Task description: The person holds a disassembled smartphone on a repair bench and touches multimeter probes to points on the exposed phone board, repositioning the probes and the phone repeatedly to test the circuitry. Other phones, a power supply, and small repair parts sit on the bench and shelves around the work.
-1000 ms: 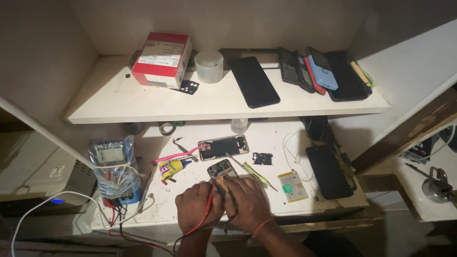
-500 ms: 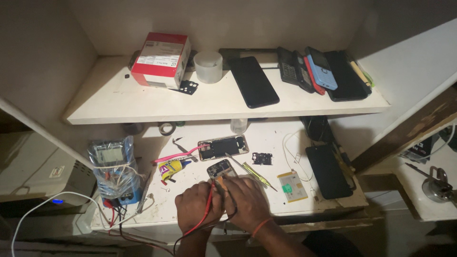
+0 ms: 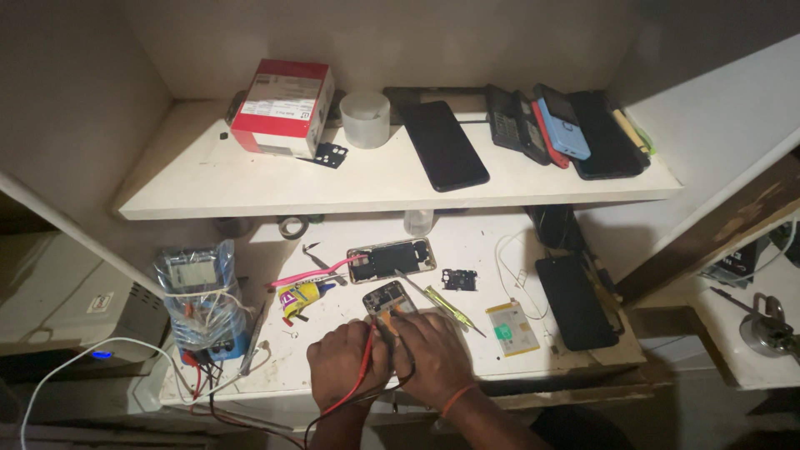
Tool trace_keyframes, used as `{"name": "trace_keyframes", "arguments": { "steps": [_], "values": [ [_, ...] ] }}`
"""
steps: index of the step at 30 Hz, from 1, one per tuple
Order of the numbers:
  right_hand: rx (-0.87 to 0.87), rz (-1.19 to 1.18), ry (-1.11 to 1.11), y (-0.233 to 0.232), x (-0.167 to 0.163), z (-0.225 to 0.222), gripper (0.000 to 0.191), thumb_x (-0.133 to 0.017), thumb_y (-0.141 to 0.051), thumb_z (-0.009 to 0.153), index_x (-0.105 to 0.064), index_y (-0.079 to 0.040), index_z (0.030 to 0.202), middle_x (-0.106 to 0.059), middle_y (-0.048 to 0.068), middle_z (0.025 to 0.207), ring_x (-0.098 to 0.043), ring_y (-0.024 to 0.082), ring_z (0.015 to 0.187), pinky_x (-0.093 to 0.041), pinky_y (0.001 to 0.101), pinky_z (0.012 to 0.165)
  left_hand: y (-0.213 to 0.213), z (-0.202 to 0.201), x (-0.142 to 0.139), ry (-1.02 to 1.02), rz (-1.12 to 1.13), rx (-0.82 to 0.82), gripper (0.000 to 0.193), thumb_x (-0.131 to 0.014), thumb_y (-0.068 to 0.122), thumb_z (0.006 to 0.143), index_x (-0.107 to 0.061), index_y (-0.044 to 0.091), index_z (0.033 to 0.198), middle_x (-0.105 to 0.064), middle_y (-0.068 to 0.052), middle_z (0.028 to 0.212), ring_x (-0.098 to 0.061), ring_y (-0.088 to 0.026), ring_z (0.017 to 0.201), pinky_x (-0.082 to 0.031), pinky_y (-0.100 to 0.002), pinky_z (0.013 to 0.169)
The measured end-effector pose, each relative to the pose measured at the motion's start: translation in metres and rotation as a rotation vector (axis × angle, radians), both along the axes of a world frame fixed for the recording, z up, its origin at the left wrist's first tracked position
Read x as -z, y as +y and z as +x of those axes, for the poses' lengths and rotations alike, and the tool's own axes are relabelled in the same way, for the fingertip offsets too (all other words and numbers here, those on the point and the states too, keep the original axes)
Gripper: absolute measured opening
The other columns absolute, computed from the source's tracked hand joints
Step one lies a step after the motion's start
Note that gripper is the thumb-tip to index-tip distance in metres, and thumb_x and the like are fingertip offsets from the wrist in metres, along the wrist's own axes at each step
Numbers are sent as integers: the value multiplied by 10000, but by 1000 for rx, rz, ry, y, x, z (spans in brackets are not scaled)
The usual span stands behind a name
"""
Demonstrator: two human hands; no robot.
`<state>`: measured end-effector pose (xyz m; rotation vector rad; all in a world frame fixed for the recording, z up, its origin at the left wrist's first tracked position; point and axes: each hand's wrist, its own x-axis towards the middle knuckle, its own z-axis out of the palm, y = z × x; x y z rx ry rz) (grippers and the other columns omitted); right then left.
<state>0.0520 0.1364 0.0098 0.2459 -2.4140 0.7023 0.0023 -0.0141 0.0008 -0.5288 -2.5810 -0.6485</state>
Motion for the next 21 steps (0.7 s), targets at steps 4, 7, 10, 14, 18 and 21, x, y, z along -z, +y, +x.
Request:
{"name": "trace_keyframes", "arguments": {
  "steps": [4, 7, 10, 14, 18, 21],
  "values": [
    [5, 2, 22, 0, 1, 0, 328, -638, -165, 879, -686, -22, 1170, -701, 142, 1177, -623, 338, 1089, -473, 450, 989, 1, 0, 2, 25, -6, -11, 239, -609, 335, 836, -689, 120, 903, -689, -79, 777, -660, -306, 727, -459, -485, 703],
    [-1, -4, 23, 0, 1, 0, 333, -638, -163, 876, -684, -20, 1173, -697, 144, 1182, -621, 340, 1094, -471, 449, 995, 1, -1, 2, 7, -17, -7, 251, -612, 348, 832, -687, 119, 904, -688, -80, 782, -660, -308, 733, -460, -485, 708],
    [-3, -12, 15, 1, 2, 0, 337, -635, -161, 871, -688, -23, 1174, -699, 141, 1174, -623, 335, 1092, -471, 449, 996, 0, 0, 3, -1, -30, -7, 274, -615, 351, 823, -693, 119, 946, -687, -85, 788, -656, -312, 724, -457, -491, 704],
    [3, -5, 5, 0, 2, 0, 318, -629, -157, 884, -689, -25, 1166, -702, 141, 1182, -627, 329, 1099, -464, 450, 999, 2, 0, 2, 27, -23, -19, 263, -604, 337, 856, -693, 123, 980, -689, -87, 815, -654, -312, 721, -450, -498, 704],
    [5, -5, 16, 0, 2, 0, 306, -631, -161, 881, -694, -31, 1151, -706, 136, 1167, -625, 333, 1095, -463, 451, 998, 2, 0, 1, -17, -32, -25, 248, -604, 335, 843, -690, 127, 949, -683, -80, 787, -657, -308, 730, -451, -492, 716],
    [4, -4, 5, 0, 2, 0, 305, -627, -160, 888, -690, -28, 1156, -702, 139, 1166, -625, 333, 1095, -464, 451, 1000, 2, 0, -1, -27, -34, -30, 232, -603, 336, 847, -686, 128, 909, -687, -78, 786, -661, -305, 740, -452, -489, 727]
  ]
}}
